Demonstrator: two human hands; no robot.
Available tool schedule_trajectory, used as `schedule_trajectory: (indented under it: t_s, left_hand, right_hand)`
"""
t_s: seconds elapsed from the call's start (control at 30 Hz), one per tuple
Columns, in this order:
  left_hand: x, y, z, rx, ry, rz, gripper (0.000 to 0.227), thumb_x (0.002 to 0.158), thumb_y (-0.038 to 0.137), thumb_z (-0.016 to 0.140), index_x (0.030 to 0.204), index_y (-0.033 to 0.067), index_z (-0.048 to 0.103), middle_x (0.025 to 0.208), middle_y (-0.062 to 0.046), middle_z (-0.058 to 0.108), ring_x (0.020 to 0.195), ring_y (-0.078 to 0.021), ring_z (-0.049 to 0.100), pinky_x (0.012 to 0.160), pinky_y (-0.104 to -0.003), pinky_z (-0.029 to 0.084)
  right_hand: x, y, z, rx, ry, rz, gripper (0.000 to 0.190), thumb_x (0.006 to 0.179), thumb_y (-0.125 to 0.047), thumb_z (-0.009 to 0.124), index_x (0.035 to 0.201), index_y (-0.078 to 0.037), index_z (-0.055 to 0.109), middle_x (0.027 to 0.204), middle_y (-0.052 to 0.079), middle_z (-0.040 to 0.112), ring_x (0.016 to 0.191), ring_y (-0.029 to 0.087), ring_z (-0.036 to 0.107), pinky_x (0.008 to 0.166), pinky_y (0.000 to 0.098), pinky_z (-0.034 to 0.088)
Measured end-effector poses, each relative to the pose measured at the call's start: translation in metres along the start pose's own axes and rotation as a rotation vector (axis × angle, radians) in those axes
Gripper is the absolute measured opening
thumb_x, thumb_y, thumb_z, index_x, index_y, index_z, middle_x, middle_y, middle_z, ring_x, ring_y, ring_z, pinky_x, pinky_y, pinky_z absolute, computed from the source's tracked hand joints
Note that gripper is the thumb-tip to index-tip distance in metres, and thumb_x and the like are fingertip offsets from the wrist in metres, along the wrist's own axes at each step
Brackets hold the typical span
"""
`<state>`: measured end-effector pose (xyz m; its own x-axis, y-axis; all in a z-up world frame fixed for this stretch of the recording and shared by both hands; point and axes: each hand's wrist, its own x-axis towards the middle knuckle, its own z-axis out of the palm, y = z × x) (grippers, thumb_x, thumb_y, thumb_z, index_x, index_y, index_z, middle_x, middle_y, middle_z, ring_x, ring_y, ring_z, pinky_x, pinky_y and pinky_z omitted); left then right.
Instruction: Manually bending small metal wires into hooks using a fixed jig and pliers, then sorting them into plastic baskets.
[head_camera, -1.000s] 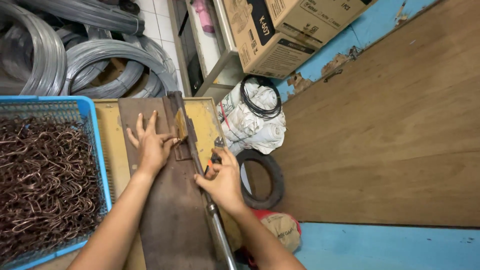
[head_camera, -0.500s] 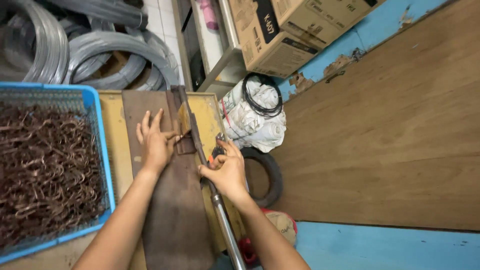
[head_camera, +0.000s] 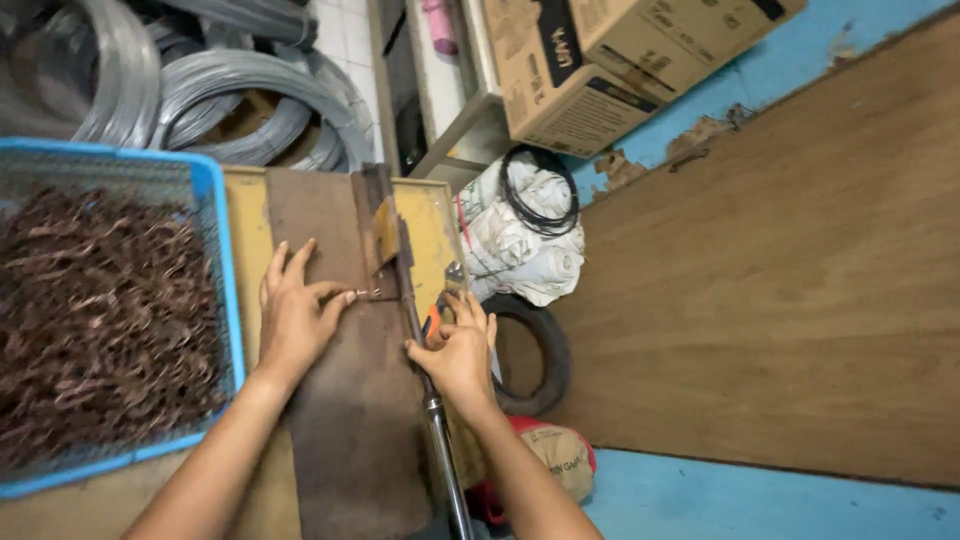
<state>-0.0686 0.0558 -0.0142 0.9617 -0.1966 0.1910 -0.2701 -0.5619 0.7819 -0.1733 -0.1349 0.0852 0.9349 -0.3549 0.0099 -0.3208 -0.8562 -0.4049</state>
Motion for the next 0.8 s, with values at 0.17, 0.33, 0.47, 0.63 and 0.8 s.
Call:
schedule_trajectory:
  t_s: [0.17,0.33,0.47,0.63,0.8]
  left_hand:
    - [-0.021,0.027,-0.040,-0.155,0.083,0.071,0.009,0.086,0.024,0.079,0.091,0.0180,0.083,0.149,-0.017,0.054,0.142,-0.0521,0.042,0.115,-0.059,0.037]
    - [-0.068,0.033,-0.089,-0.294,0.115,0.132,0.010,0.081,0.017,0.080,0.091,0.0176,0.083,0.145,-0.019,0.057,0.131,-0.0530,0.051,0.108,-0.060,0.042]
    - [-0.101,0.023,-0.148,-0.122,0.252,0.191,0.008,0.082,0.020,0.079,0.088,0.0159,0.082,0.142,-0.020,0.059,0.130,-0.0448,0.055,0.112,-0.054,0.042]
    - [-0.122,-0.025,-0.180,0.274,0.197,-0.211,0.016,0.088,0.037,0.075,0.087,0.0232,0.083,0.156,-0.012,0.053,0.152,-0.0433,0.036,0.121,-0.066,0.023]
    - [-0.106,-0.057,-0.173,0.439,0.176,-0.226,0.013,0.078,0.040,0.083,0.086,0.0299,0.083,0.153,-0.006,0.057,0.156,-0.0389,0.030,0.115,-0.072,0.010]
  right_hand:
    - [0.001,0.046,0.054,-0.043,0.067,-0.085,0.031,0.067,-0.041,0.088,0.064,-0.015,0.071,0.136,0.004,0.067,0.143,0.029,0.045,0.120,0.0525,0.020]
    - [0.003,0.064,0.070,-0.058,0.125,-0.129,0.039,0.062,-0.047,0.095,0.066,-0.012,0.076,0.123,0.007,0.074,0.131,0.032,0.058,0.114,0.0392,0.040]
    - [-0.018,0.007,0.044,0.060,0.099,-0.175,0.037,0.076,-0.039,0.087,0.098,-0.012,0.076,0.144,0.018,0.055,0.141,0.038,0.045,0.117,0.0482,0.033]
    - [-0.052,-0.088,0.056,0.320,0.050,-0.364,0.028,0.084,-0.015,0.083,0.110,-0.008,0.074,0.127,0.020,0.065,0.125,0.044,0.061,0.104,0.0511,0.049]
    - [-0.045,-0.147,0.110,0.369,0.115,-0.846,0.037,0.089,-0.015,0.076,0.126,-0.016,0.073,0.130,0.011,0.070,0.118,0.031,0.067,0.098,0.0421,0.049]
